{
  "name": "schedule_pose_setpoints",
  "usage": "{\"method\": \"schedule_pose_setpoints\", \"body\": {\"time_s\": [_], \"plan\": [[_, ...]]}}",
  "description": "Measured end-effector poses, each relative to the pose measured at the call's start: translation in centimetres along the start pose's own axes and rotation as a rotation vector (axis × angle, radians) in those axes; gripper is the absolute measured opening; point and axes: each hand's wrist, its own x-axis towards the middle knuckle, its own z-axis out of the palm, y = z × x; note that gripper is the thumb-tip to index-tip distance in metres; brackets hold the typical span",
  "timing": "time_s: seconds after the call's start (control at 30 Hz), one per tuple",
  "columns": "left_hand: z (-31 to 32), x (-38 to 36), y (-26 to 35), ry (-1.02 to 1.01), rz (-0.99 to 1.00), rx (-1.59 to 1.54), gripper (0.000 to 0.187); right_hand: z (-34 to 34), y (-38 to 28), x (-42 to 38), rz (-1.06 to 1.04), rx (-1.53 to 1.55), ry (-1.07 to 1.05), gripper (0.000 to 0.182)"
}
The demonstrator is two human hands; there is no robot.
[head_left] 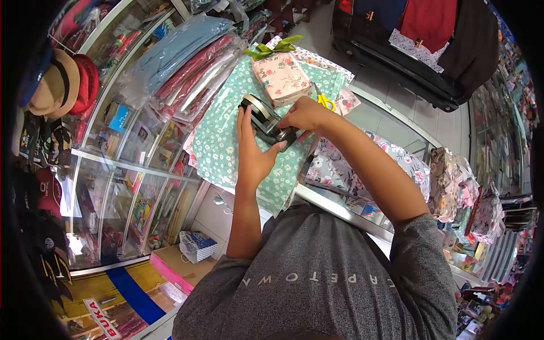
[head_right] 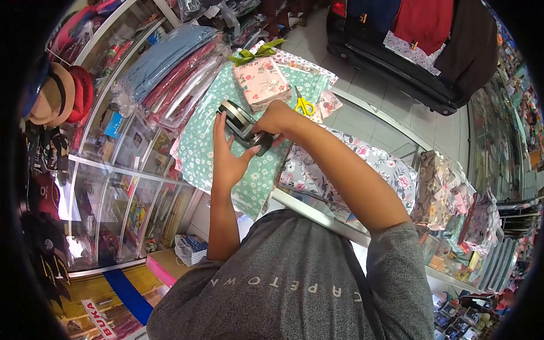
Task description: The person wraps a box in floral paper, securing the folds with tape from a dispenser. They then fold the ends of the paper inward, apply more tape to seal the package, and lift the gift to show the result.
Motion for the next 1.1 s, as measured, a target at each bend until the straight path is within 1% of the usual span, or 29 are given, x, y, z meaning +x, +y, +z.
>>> {"method": "schedule_pose_setpoints", "body": {"time_s": [0.03, 0.1, 0.23, 0.3, 0.33, 0.4, 0.43, 0.5, 0.53, 0.6, 0.63, 0.67, 0.73, 0.77, 0.83, 0.93, 1.1], "plan": [[0.0, 0.1, 0.0, -0.002, 0.000, 0.000, 0.110, -0.1, 0.1, 0.2, 0.001, 0.001, 0.001, 0.028], [0.1, 0.0, -0.2, -0.001, 0.002, -0.026, 0.109, -0.5, 0.3, 0.7, 0.037, 0.077, -0.091, 0.032], [0.3, 0.1, -0.6, -0.007, 0.009, -0.009, 0.110, -1.2, 0.4, 1.2, 0.096, 0.120, -0.151, 0.029], [0.3, 0.2, -1.0, -0.003, 0.055, 0.057, 0.113, -1.5, 0.7, 1.3, 0.114, 0.196, -0.227, 0.031], [0.3, 0.2, -1.0, -0.005, 0.054, 0.058, 0.113, -1.7, 0.7, 1.6, 0.115, 0.197, -0.227, 0.031], [0.5, 0.2, -0.5, 0.024, 0.016, -0.025, 0.118, -1.9, 0.3, 1.7, 0.183, 0.294, -0.267, 0.037], [0.8, 0.2, -0.7, 0.023, 0.016, -0.025, 0.118, -1.8, 0.1, 1.4, 0.184, 0.296, -0.268, 0.037], [1.3, 0.2, -1.1, 0.062, 0.028, -0.035, 0.122, -1.4, -0.3, 0.6, 0.004, 0.048, -0.046, 0.031], [1.2, 0.3, -1.1, 0.062, 0.029, -0.035, 0.122, -1.4, -0.2, 0.7, 0.003, 0.048, -0.046, 0.031], [1.1, 0.3, -1.0, 0.053, -0.019, -0.077, 0.125, -1.3, -0.3, 0.5, -0.126, -0.148, 0.134, 0.040], [1.0, 0.3, -1.0, 0.054, -0.021, -0.077, 0.125, -1.5, -0.6, 0.1, -0.118, -0.108, 0.112, 0.026], [1.0, 0.4, -0.9, 0.044, -0.030, -0.067, 0.124, -1.4, -0.8, -0.4, -0.118, -0.109, 0.111, 0.026], [1.0, 0.5, -0.9, 0.033, -0.036, -0.058, 0.124, -1.4, -0.8, -1.0, -0.175, 0.057, -0.002, 0.012], [1.0, 0.4, -1.0, 0.034, -0.022, -0.038, 0.124, -1.3, -0.6, -1.0, -0.175, 0.058, 0.000, 0.012], [1.0, 0.4, -1.0, 0.036, -0.008, -0.020, 0.124, -1.2, -0.3, -0.8, -0.146, 0.160, -0.056, 0.009], [0.9, 0.3, -0.9, 0.044, -0.007, -0.033, 0.123, -1.6, 0.1, -0.9, -0.113, 0.199, -0.113, 0.010], [1.2, 0.1, -0.9, 0.068, -0.014, -0.069, 0.122, -1.1, 1.2, -0.4, -0.066, 0.282, -0.120, 0.012]]}}
